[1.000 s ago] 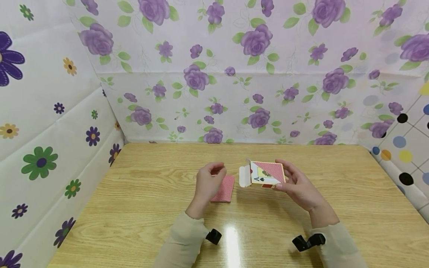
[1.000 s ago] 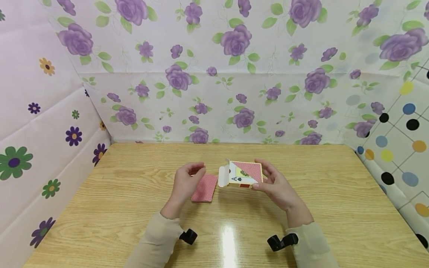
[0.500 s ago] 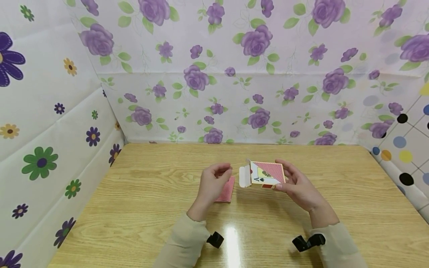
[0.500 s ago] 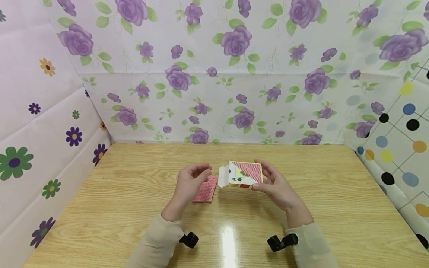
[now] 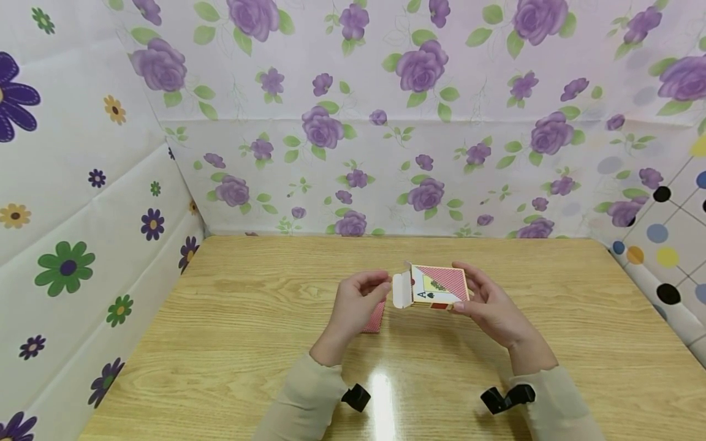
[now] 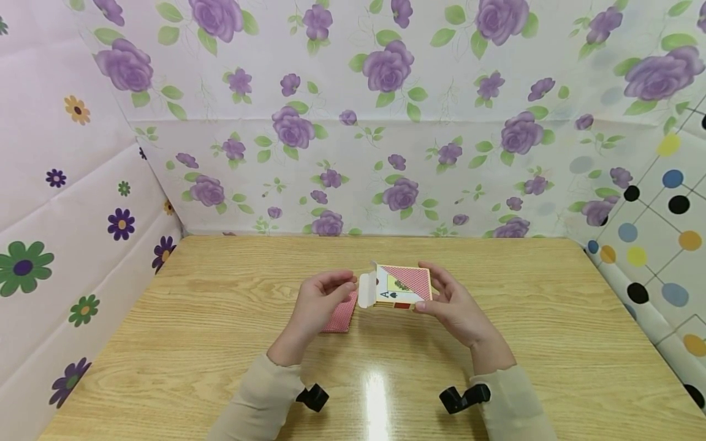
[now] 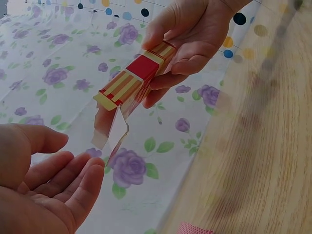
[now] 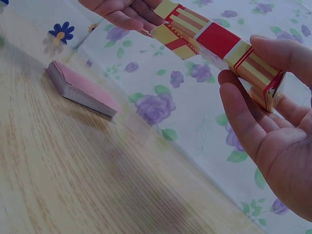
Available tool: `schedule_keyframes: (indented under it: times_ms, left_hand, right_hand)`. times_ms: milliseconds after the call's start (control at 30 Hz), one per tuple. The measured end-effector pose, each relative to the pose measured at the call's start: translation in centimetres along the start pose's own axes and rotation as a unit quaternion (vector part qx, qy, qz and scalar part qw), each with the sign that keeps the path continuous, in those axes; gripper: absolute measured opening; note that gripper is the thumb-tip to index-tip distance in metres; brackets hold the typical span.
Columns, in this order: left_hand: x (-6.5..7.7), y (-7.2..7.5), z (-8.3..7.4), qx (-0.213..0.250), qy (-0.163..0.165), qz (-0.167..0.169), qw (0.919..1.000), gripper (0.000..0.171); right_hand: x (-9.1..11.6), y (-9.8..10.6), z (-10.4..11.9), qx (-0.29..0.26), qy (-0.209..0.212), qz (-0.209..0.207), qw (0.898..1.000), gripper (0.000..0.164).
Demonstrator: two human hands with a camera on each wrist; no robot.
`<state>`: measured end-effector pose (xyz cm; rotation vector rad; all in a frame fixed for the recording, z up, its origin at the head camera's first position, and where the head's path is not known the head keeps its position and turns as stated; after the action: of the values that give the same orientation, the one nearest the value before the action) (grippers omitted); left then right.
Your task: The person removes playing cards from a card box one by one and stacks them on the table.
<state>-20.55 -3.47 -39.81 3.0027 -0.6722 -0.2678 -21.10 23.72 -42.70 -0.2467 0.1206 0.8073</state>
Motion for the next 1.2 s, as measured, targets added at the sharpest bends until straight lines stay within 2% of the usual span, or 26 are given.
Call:
schedule_keyframes:
  times_ms: [367,867,1000,1067,1133,1200]
  left_hand:
    - [-0.2,-0.3,0.6,0.003,0.007,0.011,0.9999,0.03]
    - [-0.2,-1.0,1.1,0.007,0.034,0.023,0.9991,0.028]
    - [-0.2,-1.2,1.0,0.006,0.052,0.019,0.9984,0.028]
    - [0.0,-1.4,0.4,0.004,0.06,0.02,0.998,0.028]
    - [0.2,-1.6,-0.2,0.01,0.061,0.023,0.9978,0.027]
    - [0.1,-1.7,-0.1,0.015,0.063,0.027,0.9976,0.027]
  right_hand:
    - [-0.2,-0.2,0.1,0.002,0.0,-0.002,1.0,0.076]
    - [-0.2,-0.2,0.0,-0.009,0.009,0.014,1.0,0.075]
    - [-0.2,-0.2,0.0,-0.007,0.008,0.013,1.0,0.075]
    - [-0.2,-0.3,0.0,-0.007,0.008,0.014,1.0,0.076]
    - [-0.2,-0.3,0.0,-0.006,0.009,0.014,1.0,0.076]
    - [-0.2,-0.4,0.0,-0.005,0.009,0.014,1.0,0.076]
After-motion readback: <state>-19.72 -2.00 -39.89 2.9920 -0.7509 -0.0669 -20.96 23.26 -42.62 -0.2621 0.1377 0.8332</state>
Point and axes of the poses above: each hand's wrist, its own x-axis away from the middle knuckle, its own y-axis out of the back of the hand, z = x × y, the point moved 1 cm from there along -x, towards the middle knuckle, and after that the axes turned 15 degrees about z, right-handed, at the moved point
